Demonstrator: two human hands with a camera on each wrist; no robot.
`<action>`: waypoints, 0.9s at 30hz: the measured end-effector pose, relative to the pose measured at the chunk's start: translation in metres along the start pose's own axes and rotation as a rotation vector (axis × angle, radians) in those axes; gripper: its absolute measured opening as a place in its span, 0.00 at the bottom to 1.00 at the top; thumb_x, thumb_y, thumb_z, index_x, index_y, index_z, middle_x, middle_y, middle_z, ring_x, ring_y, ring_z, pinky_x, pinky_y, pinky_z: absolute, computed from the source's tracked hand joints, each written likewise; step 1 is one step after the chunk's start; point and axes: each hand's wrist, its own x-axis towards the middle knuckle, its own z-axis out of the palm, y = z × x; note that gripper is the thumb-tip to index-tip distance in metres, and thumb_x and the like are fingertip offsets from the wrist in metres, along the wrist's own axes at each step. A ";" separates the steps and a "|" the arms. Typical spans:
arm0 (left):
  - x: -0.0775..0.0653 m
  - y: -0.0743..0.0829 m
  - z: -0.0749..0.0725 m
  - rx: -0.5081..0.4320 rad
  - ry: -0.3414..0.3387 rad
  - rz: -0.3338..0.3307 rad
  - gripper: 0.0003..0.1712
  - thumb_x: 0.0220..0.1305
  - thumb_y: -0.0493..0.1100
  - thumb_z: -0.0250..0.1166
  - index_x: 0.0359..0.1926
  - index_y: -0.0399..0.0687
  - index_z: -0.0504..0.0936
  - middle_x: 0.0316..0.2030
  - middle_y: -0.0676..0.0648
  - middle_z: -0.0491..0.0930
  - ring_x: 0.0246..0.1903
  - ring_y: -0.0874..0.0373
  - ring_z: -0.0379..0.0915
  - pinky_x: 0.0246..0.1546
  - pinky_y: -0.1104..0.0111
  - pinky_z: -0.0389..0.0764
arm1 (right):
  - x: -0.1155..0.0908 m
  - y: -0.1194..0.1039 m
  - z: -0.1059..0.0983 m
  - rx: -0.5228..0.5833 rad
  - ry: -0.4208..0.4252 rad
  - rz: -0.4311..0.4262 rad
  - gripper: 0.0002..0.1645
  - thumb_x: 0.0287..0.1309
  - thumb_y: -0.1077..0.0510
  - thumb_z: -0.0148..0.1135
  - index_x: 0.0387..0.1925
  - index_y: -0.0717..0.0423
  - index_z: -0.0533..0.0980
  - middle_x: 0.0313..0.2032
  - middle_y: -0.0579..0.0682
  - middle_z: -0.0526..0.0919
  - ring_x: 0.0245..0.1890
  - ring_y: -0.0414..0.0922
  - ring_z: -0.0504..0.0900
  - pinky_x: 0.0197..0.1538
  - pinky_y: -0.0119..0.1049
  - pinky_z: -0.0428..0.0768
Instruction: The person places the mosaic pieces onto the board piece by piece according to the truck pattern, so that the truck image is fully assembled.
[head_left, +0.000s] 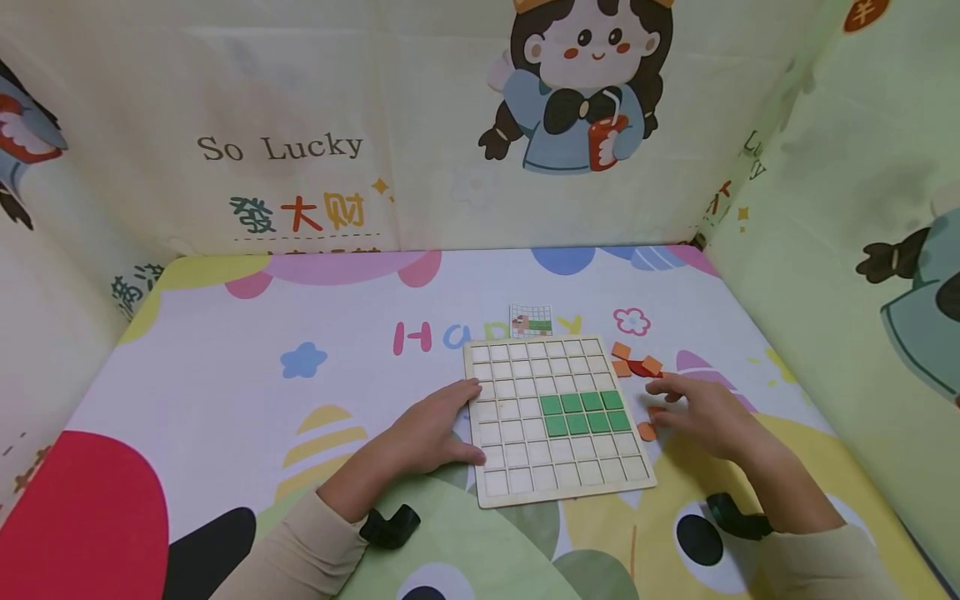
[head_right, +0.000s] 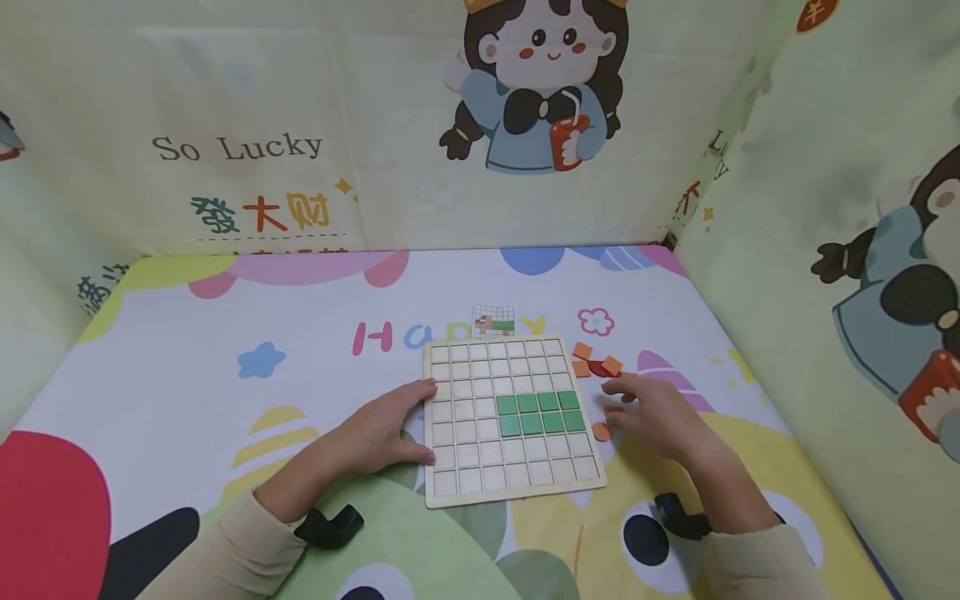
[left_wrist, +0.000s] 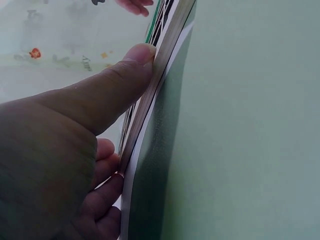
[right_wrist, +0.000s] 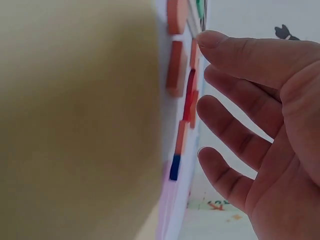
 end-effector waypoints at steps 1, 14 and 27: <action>0.000 0.000 0.000 -0.001 0.000 0.002 0.52 0.53 0.53 0.78 0.73 0.38 0.63 0.72 0.43 0.62 0.72 0.48 0.56 0.69 0.56 0.62 | -0.001 0.002 0.000 -0.003 0.009 -0.007 0.21 0.54 0.57 0.75 0.50 0.56 0.83 0.41 0.52 0.84 0.42 0.53 0.79 0.40 0.44 0.77; 0.001 -0.001 0.001 -0.015 0.011 0.018 0.52 0.53 0.51 0.79 0.71 0.35 0.64 0.71 0.40 0.63 0.71 0.46 0.57 0.69 0.55 0.62 | -0.002 0.011 0.008 -0.024 0.015 0.011 0.19 0.53 0.58 0.75 0.47 0.57 0.83 0.41 0.51 0.85 0.42 0.53 0.80 0.44 0.49 0.80; 0.001 -0.002 0.001 -0.014 0.012 0.026 0.52 0.52 0.52 0.79 0.71 0.37 0.63 0.71 0.42 0.64 0.71 0.48 0.58 0.69 0.56 0.62 | 0.010 0.009 0.010 -0.047 0.002 0.033 0.15 0.55 0.56 0.74 0.44 0.54 0.85 0.38 0.49 0.85 0.40 0.51 0.78 0.43 0.46 0.78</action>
